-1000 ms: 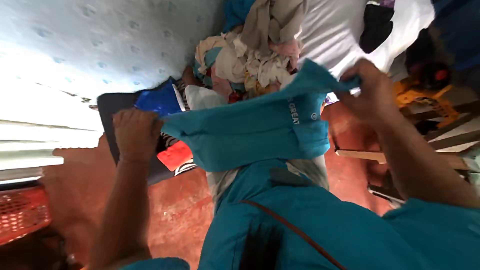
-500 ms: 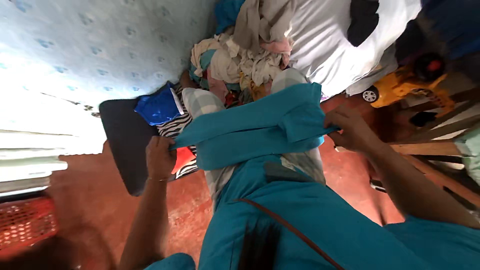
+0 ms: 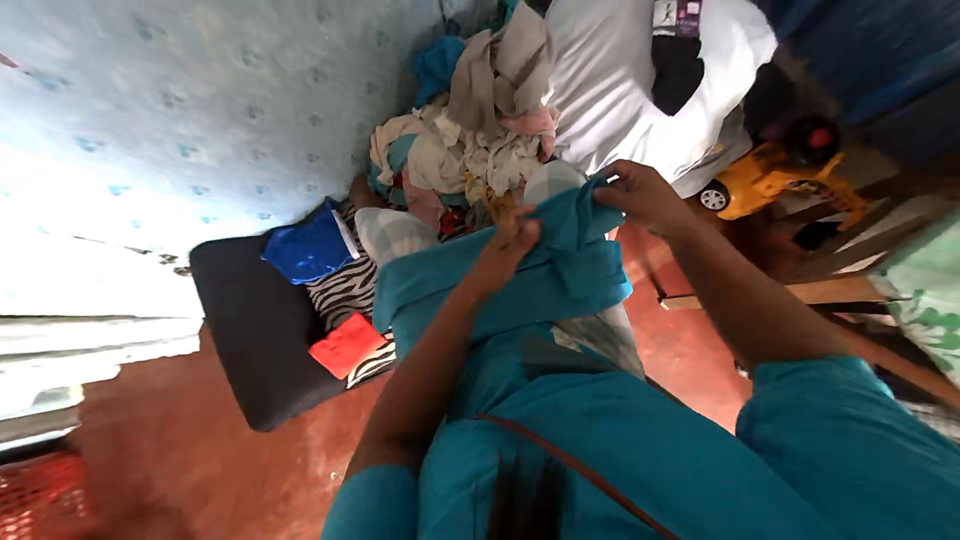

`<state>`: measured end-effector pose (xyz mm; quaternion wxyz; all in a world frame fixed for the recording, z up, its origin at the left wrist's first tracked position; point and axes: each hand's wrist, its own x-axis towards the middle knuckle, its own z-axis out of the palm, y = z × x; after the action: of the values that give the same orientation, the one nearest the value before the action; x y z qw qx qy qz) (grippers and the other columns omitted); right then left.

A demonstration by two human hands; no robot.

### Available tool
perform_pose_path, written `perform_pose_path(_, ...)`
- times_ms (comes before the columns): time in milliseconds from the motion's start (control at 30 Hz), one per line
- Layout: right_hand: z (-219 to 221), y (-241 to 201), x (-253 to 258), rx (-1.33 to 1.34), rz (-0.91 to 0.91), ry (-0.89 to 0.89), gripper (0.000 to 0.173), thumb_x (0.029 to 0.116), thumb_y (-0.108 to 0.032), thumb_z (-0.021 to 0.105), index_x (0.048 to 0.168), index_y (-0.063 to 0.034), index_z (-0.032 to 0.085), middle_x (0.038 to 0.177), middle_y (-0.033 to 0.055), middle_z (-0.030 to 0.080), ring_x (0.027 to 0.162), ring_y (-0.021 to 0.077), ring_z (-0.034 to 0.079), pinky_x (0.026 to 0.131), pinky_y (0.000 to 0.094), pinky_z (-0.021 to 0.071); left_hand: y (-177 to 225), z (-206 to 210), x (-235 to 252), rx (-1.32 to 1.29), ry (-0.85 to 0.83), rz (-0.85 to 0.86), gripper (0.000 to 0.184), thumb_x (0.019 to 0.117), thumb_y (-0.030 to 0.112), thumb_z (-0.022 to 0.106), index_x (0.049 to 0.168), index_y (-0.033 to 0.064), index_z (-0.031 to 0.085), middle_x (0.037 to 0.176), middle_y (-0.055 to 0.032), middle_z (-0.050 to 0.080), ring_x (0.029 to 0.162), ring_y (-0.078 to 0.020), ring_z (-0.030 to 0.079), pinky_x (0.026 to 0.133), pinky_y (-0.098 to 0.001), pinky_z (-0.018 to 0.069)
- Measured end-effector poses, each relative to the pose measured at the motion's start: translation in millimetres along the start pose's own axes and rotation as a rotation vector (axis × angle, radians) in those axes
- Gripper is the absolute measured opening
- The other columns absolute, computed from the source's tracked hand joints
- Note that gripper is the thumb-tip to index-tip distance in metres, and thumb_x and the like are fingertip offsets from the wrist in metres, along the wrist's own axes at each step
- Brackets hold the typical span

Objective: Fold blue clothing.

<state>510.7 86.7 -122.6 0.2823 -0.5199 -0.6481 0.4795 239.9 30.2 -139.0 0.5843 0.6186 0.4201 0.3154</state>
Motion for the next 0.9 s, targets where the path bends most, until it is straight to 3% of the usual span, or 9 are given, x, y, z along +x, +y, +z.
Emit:
perform_pose_path(133, 0, 11, -8, -0.103, 0.119, 0.026, 0.050, 0.1001, -0.015, 0.066, 0.146, -0.0059, 0.047, 0.091, 0.0148, 0.066, 0.077, 0.0200, 0.062, 0.076, 0.0422, 0.0547, 4, 23, 26, 0.211, 0.077, -0.048, 0.096, 0.0876, 0.029, 0.081, 0.158, 0.0058, 0.021, 0.133, -0.0203, 0.060, 0.096, -0.0253, 0.068, 0.081, -0.0409, 0.0584)
perform_pose_path(200, 1, 14, -15, -0.106, 0.143, 0.045, 0.053, 0.0998, -0.011, 0.065, 0.148, -0.0071, 0.045, 0.090, 0.0138, 0.066, 0.075, 0.0192, 0.061, 0.076, 0.0420, 0.0551, 4, 28, 27, 0.393, 0.073, 0.016, 0.099, 0.0803, 0.030, 0.087, 0.158, 0.0095, 0.030, 0.141, -0.0207, 0.054, 0.107, -0.0286, 0.065, 0.087, -0.0438, 0.0566)
perform_pose_path(267, 3, 17, -20, -0.098, 0.146, 0.071, 0.051, 0.0997, -0.010, 0.065, 0.146, -0.0060, 0.046, 0.090, 0.0128, 0.067, 0.074, 0.0179, 0.062, 0.075, 0.0405, 0.0552, 5, 34, 26, 0.591, 0.029, 0.106, 0.077, 0.0867, 0.028, 0.081, 0.153, 0.0132, 0.045, 0.146, -0.0232, 0.048, 0.127, -0.0356, 0.055, 0.102, -0.0496, 0.0513)
perform_pose_path(333, 4, 18, -22, -0.084, 0.121, 0.084, 0.049, 0.1002, -0.011, 0.064, 0.145, -0.0058, 0.046, 0.089, 0.0115, 0.067, 0.074, 0.0157, 0.062, 0.074, 0.0379, 0.0558, 3, 37, 27, 0.681, 0.049, 0.179, 0.044, 0.0956, 0.020, 0.069, 0.138, 0.0116, 0.061, 0.140, -0.0230, 0.052, 0.124, -0.0367, 0.058, 0.100, -0.0484, 0.0526)
perform_pose_path(400, 3, 18, -22, -0.064, 0.089, 0.095, 0.050, 0.1003, -0.011, 0.064, 0.146, -0.0052, 0.045, 0.089, 0.0111, 0.067, 0.073, 0.0152, 0.063, 0.074, 0.0368, 0.0561, 6, 37, 29, 0.610, 0.104, 0.129, 0.029, 0.1014, 0.015, 0.059, 0.127, 0.0040, 0.065, 0.129, -0.0217, 0.060, 0.115, -0.0330, 0.063, 0.097, -0.0471, 0.0540)
perform_pose_path(500, 2, 18, -24, -0.042, 0.086, 0.118, 0.052, 0.0999, -0.011, 0.064, 0.147, -0.0054, 0.043, 0.089, 0.0112, 0.068, 0.074, 0.0153, 0.065, 0.075, 0.0367, 0.0567, 10, 32, 30, 0.297, 0.236, -0.083, 0.035, 0.1050, 0.016, 0.055, 0.135, -0.0022, 0.052, 0.116, -0.0219, 0.063, 0.098, -0.0268, 0.065, 0.087, -0.0427, 0.0545)
perform_pose_path(567, 2, 21, -26, -0.048, 0.104, 0.134, 0.053, 0.1001, -0.011, 0.064, 0.148, -0.0053, 0.042, 0.092, 0.0127, 0.069, 0.077, 0.0172, 0.066, 0.078, 0.0391, 0.0568, 9, 29, 29, 0.165, 0.286, -0.178, 0.045, 0.1046, 0.017, 0.057, 0.144, 0.0000, 0.042, 0.119, -0.0216, 0.063, 0.100, -0.0254, 0.065, 0.087, -0.0417, 0.0549)
perform_pose_path(767, 2, 30, -35, -0.012, 0.077, 0.200, 0.050, 0.0985, -0.012, 0.066, 0.144, -0.0051, 0.047, 0.084, 0.0078, 0.067, 0.070, 0.0120, 0.062, 0.072, 0.0341, 0.0559, 8, 29, 23, 0.283, 0.284, -0.087, 0.053, 0.1010, 0.011, 0.061, 0.148, 0.0037, 0.038, 0.141, -0.0182, 0.054, 0.092, -0.0218, 0.067, 0.076, -0.0360, 0.0571)
perform_pose_path(900, -4, 43, -30, -0.089, 0.158, 0.213, 0.043, 0.1021, -0.023, 0.063, 0.135, 0.0022, 0.052, 0.093, 0.0168, 0.067, 0.077, 0.0245, 0.067, 0.075, 0.0452, 0.0585, -1, 7, -2, 0.458, 0.268, 0.004, 0.062, 0.1011, 0.023, 0.064, 0.154, 0.0066, 0.037, 0.157, -0.0203, 0.039, 0.122, -0.0281, 0.062, 0.094, -0.0412, 0.0579)
